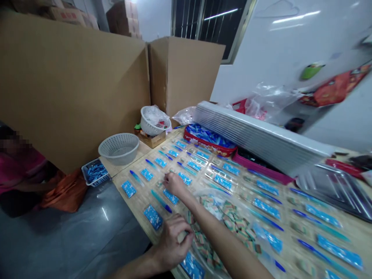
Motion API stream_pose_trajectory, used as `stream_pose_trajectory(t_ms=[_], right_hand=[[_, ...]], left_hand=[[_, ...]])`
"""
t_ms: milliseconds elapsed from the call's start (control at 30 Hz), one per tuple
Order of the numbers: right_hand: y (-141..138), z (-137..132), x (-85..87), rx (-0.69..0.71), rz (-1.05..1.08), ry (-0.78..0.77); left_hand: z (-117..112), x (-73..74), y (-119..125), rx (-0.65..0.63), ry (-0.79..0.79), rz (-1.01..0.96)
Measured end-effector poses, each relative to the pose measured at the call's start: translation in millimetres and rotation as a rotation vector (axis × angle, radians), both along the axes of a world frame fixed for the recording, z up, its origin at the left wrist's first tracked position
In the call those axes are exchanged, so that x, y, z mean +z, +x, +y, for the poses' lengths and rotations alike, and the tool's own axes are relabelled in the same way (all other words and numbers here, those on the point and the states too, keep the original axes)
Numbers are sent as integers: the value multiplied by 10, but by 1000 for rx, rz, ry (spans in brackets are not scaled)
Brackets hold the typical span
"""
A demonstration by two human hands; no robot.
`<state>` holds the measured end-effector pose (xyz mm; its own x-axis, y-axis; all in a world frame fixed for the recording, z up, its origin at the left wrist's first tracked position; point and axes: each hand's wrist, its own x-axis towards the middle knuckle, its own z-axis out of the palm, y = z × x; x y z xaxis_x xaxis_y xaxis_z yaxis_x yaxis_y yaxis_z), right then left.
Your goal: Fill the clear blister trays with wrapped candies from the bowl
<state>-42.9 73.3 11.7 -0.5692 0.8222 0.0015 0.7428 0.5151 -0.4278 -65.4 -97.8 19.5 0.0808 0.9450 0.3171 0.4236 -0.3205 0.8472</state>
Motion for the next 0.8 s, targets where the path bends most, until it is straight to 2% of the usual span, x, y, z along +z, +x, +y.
stream_pose_trajectory(t_ms=[100,200,467,700,800], right_hand=[[-173,80,-150,-28,-54,22],[-233,101,-199,2,-76,35],[-252,48,-130,188,-11,42],[-237,17,-188,184,63,67],[-210,-21,-114,177,114,59]], left_hand=[[-12,-35,-66,24,-7,-27],[14,-85,-132,42,-17,-51],[39,-148,-180,48,-33,-86],[86,-224,-139,101,67,-97],[80,-176,-138,100,88,-93]])
